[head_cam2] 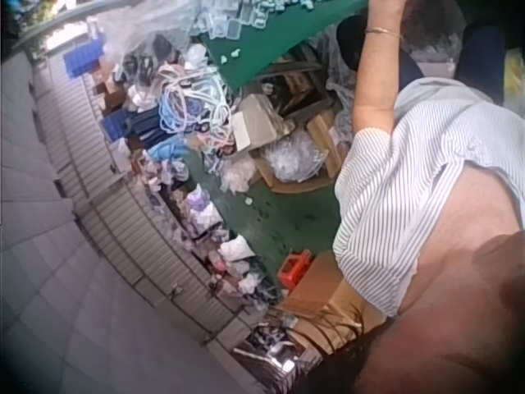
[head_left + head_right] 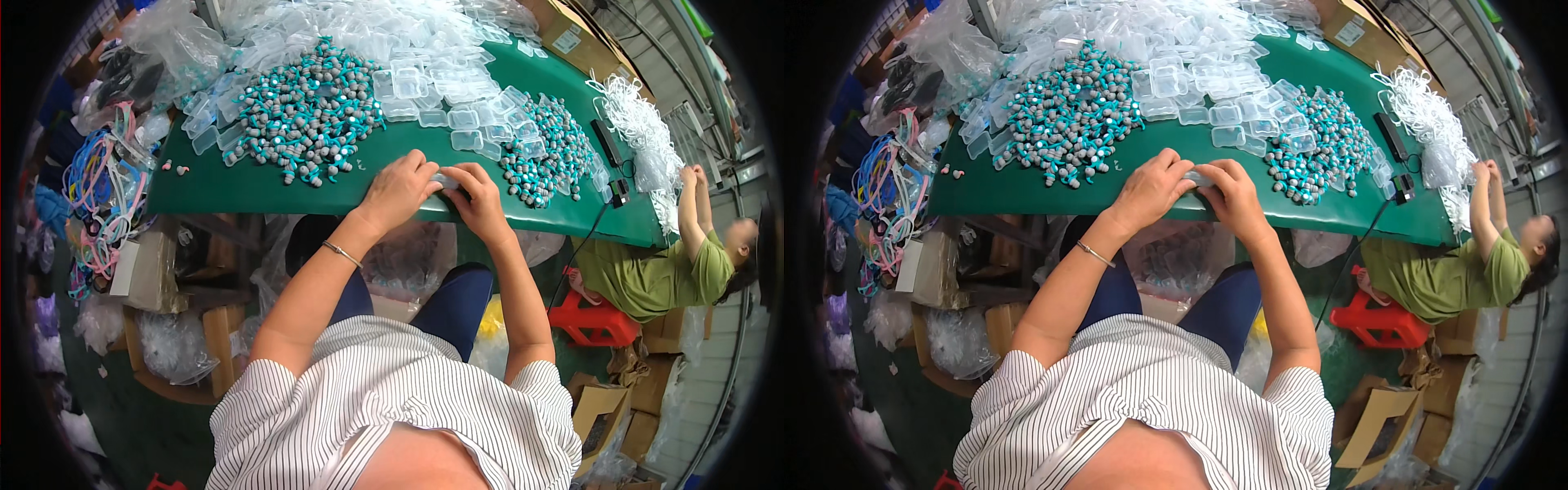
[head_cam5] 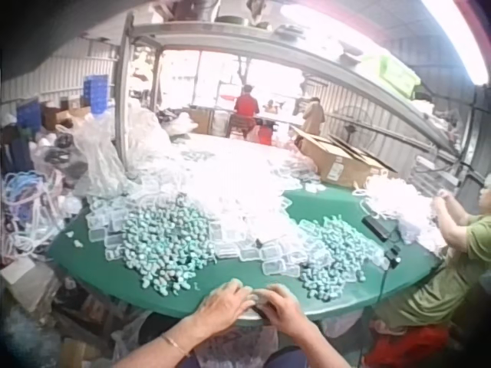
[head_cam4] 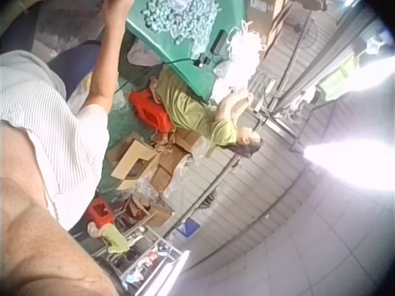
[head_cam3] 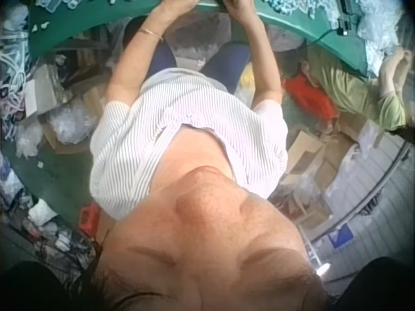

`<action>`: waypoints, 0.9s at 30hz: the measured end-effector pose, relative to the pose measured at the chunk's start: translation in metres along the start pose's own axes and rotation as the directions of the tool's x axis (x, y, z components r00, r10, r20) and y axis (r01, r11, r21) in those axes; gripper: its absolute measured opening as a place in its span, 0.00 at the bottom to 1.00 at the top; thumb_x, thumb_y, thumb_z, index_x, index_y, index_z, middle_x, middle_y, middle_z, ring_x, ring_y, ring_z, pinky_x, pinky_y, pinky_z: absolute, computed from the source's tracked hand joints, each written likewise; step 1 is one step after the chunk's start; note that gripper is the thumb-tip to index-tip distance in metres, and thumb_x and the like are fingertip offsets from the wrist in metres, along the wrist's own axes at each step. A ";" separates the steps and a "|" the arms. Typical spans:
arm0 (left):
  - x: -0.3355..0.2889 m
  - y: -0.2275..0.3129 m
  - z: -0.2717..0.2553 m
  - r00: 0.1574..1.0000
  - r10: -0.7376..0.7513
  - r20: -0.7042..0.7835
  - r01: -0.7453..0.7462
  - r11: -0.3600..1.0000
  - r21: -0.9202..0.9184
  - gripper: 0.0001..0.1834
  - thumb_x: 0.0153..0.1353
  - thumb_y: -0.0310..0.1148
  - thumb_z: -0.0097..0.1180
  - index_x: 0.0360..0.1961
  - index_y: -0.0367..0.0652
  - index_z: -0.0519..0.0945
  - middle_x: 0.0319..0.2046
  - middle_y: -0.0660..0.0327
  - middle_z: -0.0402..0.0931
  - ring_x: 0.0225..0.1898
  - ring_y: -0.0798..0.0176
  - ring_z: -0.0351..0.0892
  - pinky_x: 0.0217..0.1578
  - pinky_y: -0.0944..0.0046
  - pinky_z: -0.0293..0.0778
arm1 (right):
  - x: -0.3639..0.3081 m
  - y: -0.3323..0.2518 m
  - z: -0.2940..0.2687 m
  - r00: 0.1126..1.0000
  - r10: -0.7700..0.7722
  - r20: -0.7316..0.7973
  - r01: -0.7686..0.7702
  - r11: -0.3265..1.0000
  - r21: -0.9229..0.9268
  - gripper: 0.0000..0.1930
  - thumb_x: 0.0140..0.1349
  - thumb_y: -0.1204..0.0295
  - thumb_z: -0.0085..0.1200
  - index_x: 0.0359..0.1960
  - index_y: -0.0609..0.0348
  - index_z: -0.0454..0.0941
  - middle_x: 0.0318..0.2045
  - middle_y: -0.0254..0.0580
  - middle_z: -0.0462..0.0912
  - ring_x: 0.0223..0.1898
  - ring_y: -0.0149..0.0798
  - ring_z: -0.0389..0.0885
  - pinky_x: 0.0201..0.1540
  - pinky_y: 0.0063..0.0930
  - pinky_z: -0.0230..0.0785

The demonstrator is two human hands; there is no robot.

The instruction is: The person assembles small plastic and metal components by hand, placing beads inside clear plastic cases.

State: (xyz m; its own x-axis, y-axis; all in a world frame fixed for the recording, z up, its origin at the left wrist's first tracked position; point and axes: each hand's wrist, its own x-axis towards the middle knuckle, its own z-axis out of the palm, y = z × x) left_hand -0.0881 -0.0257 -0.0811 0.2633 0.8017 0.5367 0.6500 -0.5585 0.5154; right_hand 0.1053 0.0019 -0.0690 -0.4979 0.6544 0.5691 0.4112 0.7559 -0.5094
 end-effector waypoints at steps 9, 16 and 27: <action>-0.015 0.004 -0.011 0.995 -0.084 -0.046 0.082 0.995 -0.053 0.09 0.60 0.37 0.58 0.30 0.42 0.80 0.30 0.57 0.71 0.33 0.47 0.75 0.36 0.53 0.71 | 0.027 0.011 -0.008 0.945 0.144 0.294 -0.235 0.924 0.301 0.12 0.57 0.73 0.63 0.43 0.58 0.82 0.35 0.44 0.79 0.36 0.39 0.79 0.38 0.28 0.70; -0.042 0.038 -0.007 0.988 0.144 0.053 -0.147 0.988 0.056 0.11 0.54 0.42 0.62 0.27 0.46 0.80 0.29 0.60 0.73 0.33 0.56 0.75 0.36 0.58 0.67 | 0.091 0.058 -0.035 0.928 0.238 0.285 -0.025 0.807 -0.590 0.40 0.43 0.64 0.72 0.62 0.45 0.69 0.59 0.41 0.72 0.63 0.48 0.65 0.60 0.53 0.58; 0.014 -0.033 -0.046 0.935 -0.119 -0.333 0.254 0.882 0.398 0.10 0.52 0.32 0.63 0.37 0.50 0.82 0.36 0.64 0.74 0.42 0.56 0.74 0.43 0.53 0.65 | 0.069 0.029 -0.025 0.987 0.036 0.156 -0.012 0.989 -0.149 0.17 0.51 0.77 0.64 0.44 0.57 0.79 0.38 0.46 0.78 0.43 0.54 0.78 0.44 0.38 0.72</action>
State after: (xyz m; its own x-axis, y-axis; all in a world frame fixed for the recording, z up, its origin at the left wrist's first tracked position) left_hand -0.1389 -0.0054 -0.0598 -0.0686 0.7454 0.6630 0.9234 -0.2041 0.3250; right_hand 0.1019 0.0694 -0.0289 -0.5959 0.6699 0.4429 0.5268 0.7423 -0.4140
